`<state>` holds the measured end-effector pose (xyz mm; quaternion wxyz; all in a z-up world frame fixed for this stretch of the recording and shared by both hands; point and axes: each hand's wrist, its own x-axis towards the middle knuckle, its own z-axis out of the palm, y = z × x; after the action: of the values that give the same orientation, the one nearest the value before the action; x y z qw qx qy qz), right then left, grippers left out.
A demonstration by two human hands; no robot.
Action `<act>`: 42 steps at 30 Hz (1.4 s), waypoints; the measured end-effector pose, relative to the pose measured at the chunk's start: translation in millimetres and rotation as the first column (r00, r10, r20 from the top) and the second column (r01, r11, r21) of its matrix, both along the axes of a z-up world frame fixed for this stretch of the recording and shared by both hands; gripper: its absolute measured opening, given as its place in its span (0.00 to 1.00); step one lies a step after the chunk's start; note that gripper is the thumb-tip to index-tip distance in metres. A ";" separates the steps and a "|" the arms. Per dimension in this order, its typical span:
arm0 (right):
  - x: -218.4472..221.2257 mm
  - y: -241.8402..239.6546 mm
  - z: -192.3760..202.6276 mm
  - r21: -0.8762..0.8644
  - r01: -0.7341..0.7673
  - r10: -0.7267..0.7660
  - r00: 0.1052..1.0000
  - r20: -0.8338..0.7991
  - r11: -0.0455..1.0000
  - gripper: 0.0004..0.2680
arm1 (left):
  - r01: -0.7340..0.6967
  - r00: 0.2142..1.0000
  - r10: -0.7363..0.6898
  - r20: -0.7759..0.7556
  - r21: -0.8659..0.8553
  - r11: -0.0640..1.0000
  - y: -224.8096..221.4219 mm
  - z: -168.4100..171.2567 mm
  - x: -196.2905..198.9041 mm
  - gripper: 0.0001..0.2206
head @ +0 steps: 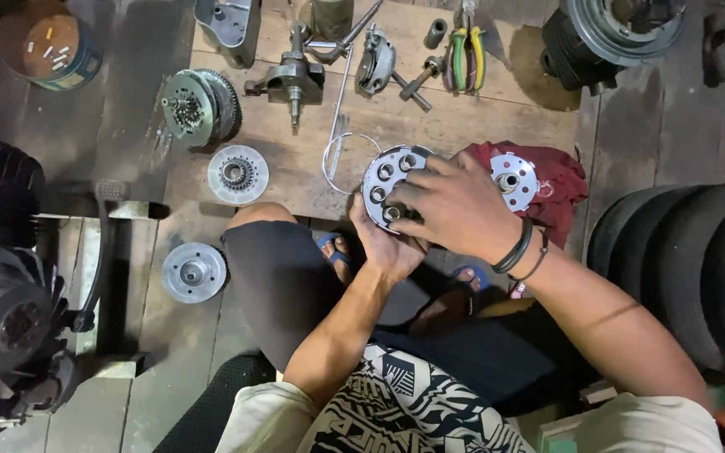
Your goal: The person assembles a circular metal component by inserting small cylindrical pieces into its holes. They handle the parts by hand, rotate the component, and place each piece into position on a cluttered workbench.
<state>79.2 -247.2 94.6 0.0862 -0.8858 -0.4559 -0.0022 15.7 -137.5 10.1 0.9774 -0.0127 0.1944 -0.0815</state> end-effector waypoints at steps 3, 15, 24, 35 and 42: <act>3.3 -6.3 2.0 0.068 0.017 -0.023 0.996 0.088 0.998 0.14 | 0.035 0.999 -0.035 0.003 0.009 0.999 0.1 -17.5 -0.7 0.34; 75.3 -171.7 -27.8 0.224 0.562 -0.536 0.827 -0.172 0.796 0.05 | 0.140 0.987 -0.141 0.081 0.023 0.990 -14.9 8.2 1.0 0.31; 50.6 -174.1 -59.6 -0.338 0.539 -0.628 0.733 -0.263 0.771 0.17 | 0.165 0.985 -0.161 -0.057 0.064 0.984 -38.9 -18.5 16.9 0.34; 51.9 -193.4 -59.8 0.066 0.720 -0.496 0.538 -0.682 0.691 0.17 | 0.214 0.966 -0.205 -0.158 0.045 0.976 -61.7 -21.4 22.6 0.32; 37.8 -177.6 -28.2 0.058 0.742 -0.201 0.255 -0.946 0.668 0.16 | 0.311 0.941 -0.305 -0.145 0.022 0.950 -85.1 -27.3 18.0 0.33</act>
<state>117.1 -424.8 66.4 0.5310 -0.7858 -0.0169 0.3166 33.7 -222.6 -17.2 0.9367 0.0341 0.2636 -0.2281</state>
